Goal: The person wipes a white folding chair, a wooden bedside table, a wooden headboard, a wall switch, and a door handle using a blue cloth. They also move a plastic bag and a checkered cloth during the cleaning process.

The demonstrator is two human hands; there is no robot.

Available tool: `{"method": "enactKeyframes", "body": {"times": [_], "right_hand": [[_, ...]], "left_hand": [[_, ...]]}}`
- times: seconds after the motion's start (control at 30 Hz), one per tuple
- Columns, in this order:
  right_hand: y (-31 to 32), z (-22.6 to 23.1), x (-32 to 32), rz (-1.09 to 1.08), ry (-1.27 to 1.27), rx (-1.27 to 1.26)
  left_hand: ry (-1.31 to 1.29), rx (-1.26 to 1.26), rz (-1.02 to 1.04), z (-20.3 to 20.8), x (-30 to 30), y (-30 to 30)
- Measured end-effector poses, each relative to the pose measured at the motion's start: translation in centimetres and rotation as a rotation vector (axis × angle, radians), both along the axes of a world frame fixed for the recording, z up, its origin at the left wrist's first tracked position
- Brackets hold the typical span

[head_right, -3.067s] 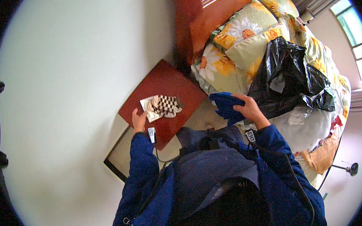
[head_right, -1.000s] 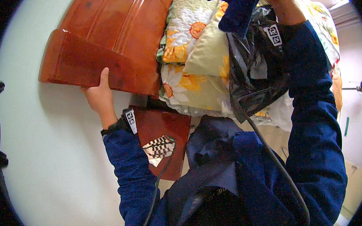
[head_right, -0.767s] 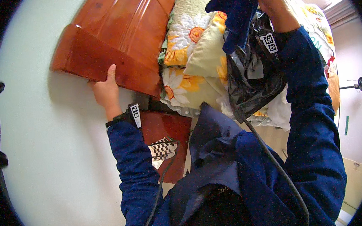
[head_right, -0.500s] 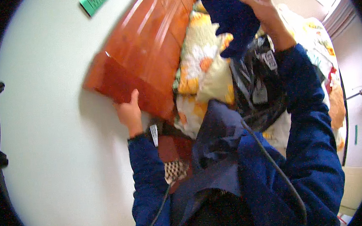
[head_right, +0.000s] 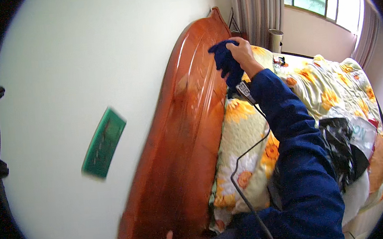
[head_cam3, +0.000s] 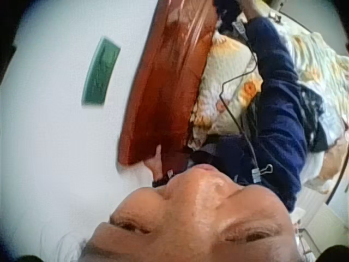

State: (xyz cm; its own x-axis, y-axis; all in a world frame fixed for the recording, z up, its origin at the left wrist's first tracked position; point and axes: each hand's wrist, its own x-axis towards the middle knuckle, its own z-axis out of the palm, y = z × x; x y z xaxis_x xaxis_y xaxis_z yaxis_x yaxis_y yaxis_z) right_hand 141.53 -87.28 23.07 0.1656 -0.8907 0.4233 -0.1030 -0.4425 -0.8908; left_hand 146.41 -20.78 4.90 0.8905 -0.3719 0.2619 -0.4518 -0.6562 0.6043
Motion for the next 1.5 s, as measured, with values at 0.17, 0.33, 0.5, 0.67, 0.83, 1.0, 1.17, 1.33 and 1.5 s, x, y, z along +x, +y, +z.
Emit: {"method": "enactKeyframes", "body": {"times": [0.17, 0.33, 0.5, 0.67, 0.83, 1.0, 1.17, 1.33, 1.5], "right_hand": [[-13.6, 4.0, 10.2, -0.246, 0.125, -0.258], [-20.7, 6.5, 18.8, -0.214, 0.361, -0.258], [-22.7, 5.4, 25.2, -0.044, 0.820, -0.264], [-22.3, 6.5, 26.0, -0.116, 0.929, -0.331], [-16.7, 7.0, 23.8, -0.014, 1.046, -0.495], [-6.5, 5.4, 20.3, 0.026, 0.995, -0.727], [7.0, 3.8, 17.2, 0.111, 1.164, -0.896], [20.6, -0.1, 13.3, 0.259, 1.107, -0.932], [29.6, -0.5, 10.7, 0.376, 1.081, -0.813]], "left_hand": [[-0.038, 0.006, 0.049, 1.3, 2.9, -6.7], [0.191, -0.055, 0.153, 3.9, 5.1, -12.6], [0.286, -0.085, 0.207, 5.4, 6.2, -15.2], [0.337, -0.119, 0.245, 5.7, 6.3, -16.1], [0.388, -0.164, 0.271, 5.7, 5.6, -15.2], [0.458, -0.276, 0.288, 5.7, 3.3, -13.6], [0.684, -0.796, 0.463, 3.9, -1.7, -7.1], [0.295, -0.288, -0.003, 0.0, -1.4, 0.1], [0.094, -0.162, 0.150, -2.1, -0.9, 0.5]]}}
